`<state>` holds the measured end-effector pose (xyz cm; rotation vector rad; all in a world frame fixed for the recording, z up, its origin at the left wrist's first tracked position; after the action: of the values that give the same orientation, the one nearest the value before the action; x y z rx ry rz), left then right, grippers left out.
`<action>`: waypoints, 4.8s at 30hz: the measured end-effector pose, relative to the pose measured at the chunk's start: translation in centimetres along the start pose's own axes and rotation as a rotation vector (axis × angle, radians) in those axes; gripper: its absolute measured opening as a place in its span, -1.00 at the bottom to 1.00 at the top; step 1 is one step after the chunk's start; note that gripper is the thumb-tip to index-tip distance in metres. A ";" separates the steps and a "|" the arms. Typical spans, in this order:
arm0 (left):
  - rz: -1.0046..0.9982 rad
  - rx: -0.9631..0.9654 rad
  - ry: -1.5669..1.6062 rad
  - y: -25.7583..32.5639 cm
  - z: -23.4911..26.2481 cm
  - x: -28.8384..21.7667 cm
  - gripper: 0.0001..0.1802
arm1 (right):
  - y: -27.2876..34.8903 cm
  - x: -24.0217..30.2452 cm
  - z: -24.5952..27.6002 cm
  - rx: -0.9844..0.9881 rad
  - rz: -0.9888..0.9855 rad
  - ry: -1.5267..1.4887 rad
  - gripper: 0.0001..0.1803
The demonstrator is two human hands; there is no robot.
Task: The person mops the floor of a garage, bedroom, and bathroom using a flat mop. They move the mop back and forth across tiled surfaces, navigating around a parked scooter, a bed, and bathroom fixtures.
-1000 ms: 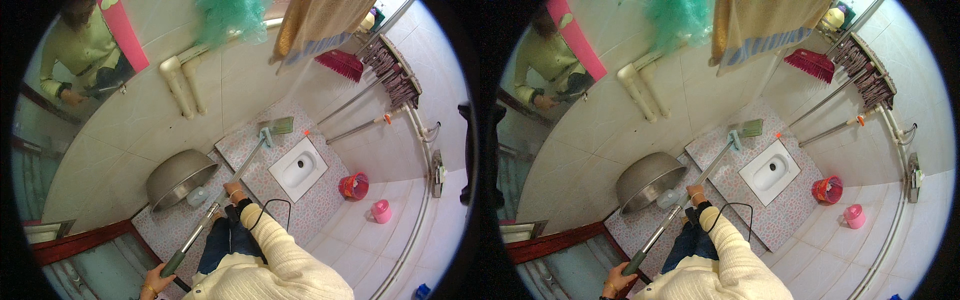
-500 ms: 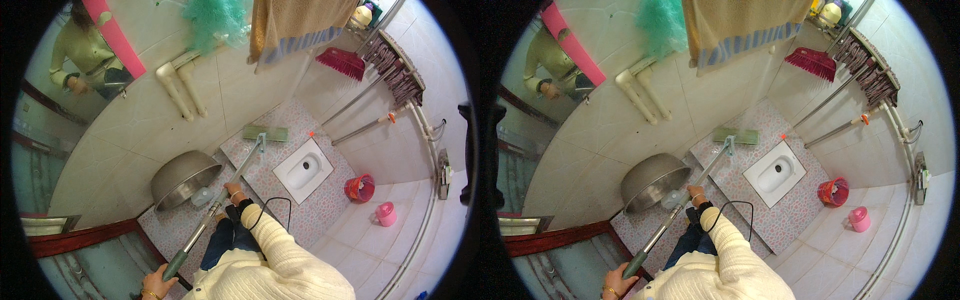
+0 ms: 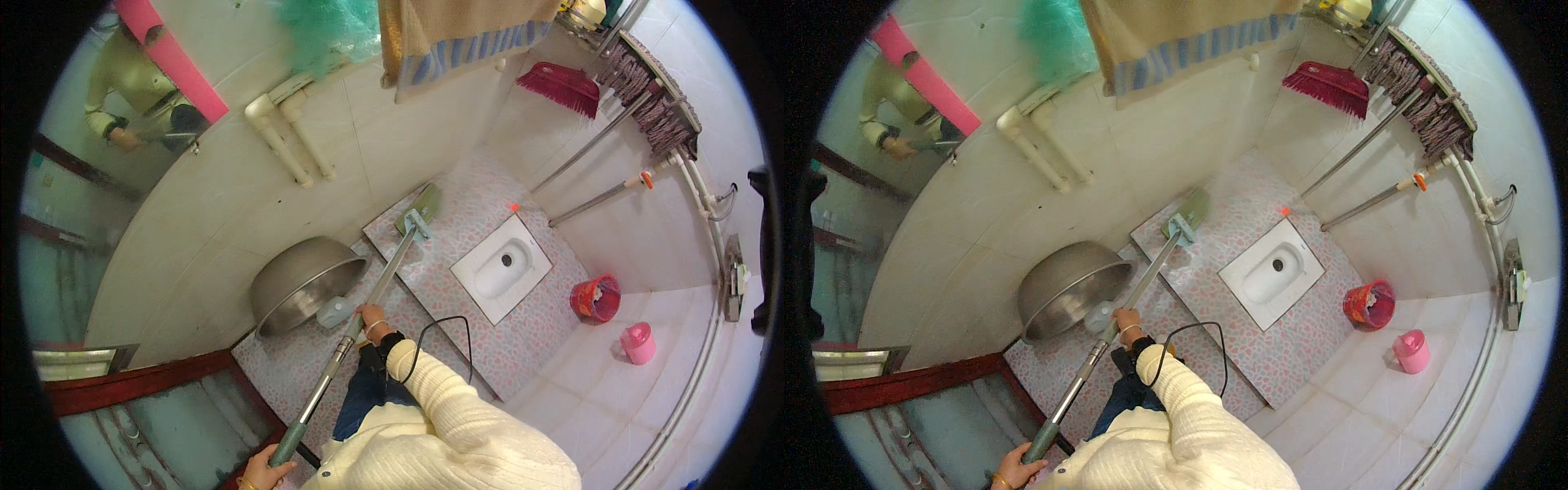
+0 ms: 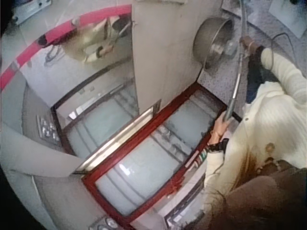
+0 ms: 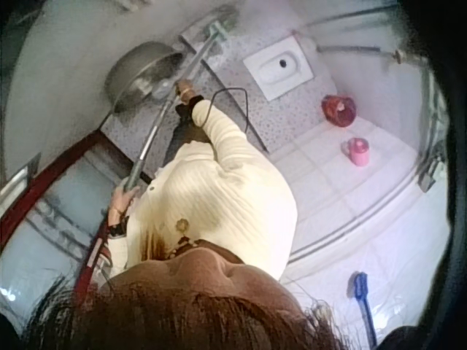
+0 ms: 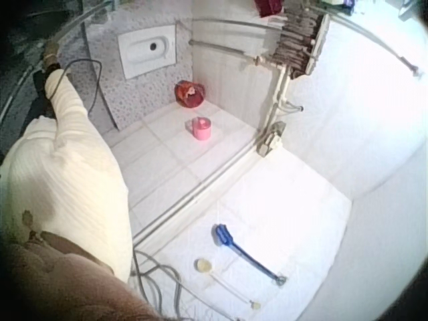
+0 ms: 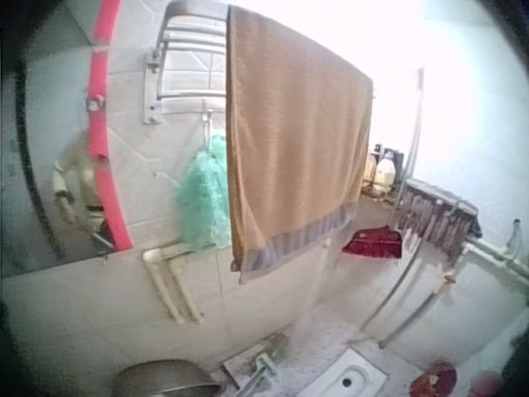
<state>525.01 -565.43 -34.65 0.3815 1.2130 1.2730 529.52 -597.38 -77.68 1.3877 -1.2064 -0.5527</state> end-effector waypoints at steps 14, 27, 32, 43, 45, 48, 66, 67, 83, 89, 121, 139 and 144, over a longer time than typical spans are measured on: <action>0.101 0.227 0.327 -3.2 -3.2 7.0 -0.68 | 4.5 4.6 1.4 -0.133 0.140 0.233 -0.79; 0.127 0.475 0.269 -4.9 -1.9 15.6 -0.71 | 3.3 -8.5 7.5 -0.186 -0.043 -0.296 -0.61; 0.140 0.599 0.185 -9.3 -5.9 17.6 -0.68 | 2.0 -8.5 15.3 -0.145 -0.034 -0.372 -0.77; 0.105 0.546 0.141 -23.7 -19.1 25.2 -0.49 | -10.1 -13.4 28.2 -0.360 0.060 -0.439 -0.81; 0.123 0.585 0.138 -25.1 -21.2 26.9 -0.48 | -11.8 -14.9 29.7 -0.425 0.023 -0.502 -0.83; 0.157 0.572 0.184 -25.5 -22.2 28.6 -0.45 | -13.2 -16.4 30.1 -0.422 0.014 -0.459 -0.83; 0.069 0.362 0.136 -0.6 -3.0 43.3 -0.69 | 6.1 -36.2 11.5 -0.369 -0.077 -0.348 -0.89; 0.106 0.359 0.146 0.8 -2.3 44.9 -0.71 | 6.5 -37.9 10.2 -0.345 -0.103 -0.334 -0.89; 0.123 0.233 -0.151 4.5 0.7 56.6 -0.74 | 2.4 -37.7 -0.9 -0.258 0.026 0.239 -0.51; 0.022 0.231 -0.053 -4.6 -1.3 40.9 -0.52 | -1.1 -23.9 -1.8 -0.129 0.160 0.316 -0.57; -0.200 -0.167 -0.906 -22.0 1.5 -23.3 -0.46 | -12.9 20.7 -2.2 -0.013 0.214 -0.082 -0.81; -0.105 -0.065 -0.663 -13.4 8.3 -21.6 -0.58 | 0.8 13.7 -9.4 0.214 -0.029 -0.500 -0.45; -0.002 -0.041 -0.596 -12.1 8.5 -21.0 -0.63 | -0.2 11.8 -10.4 0.151 -0.120 -0.224 -0.32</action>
<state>541.96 -584.40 -31.06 0.6724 0.6790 1.0713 542.93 -603.29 -71.81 1.5648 -1.3720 -0.7289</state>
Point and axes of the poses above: each hand's wrist, its own y-axis away from the middle knuckle, its own z-axis out of the back of the hand, x = y × z, the point moved 10 cm from there along -y, towards the middle knuckle, and after that the axes turned 9 degrees about -z, right-handed, at the moved point
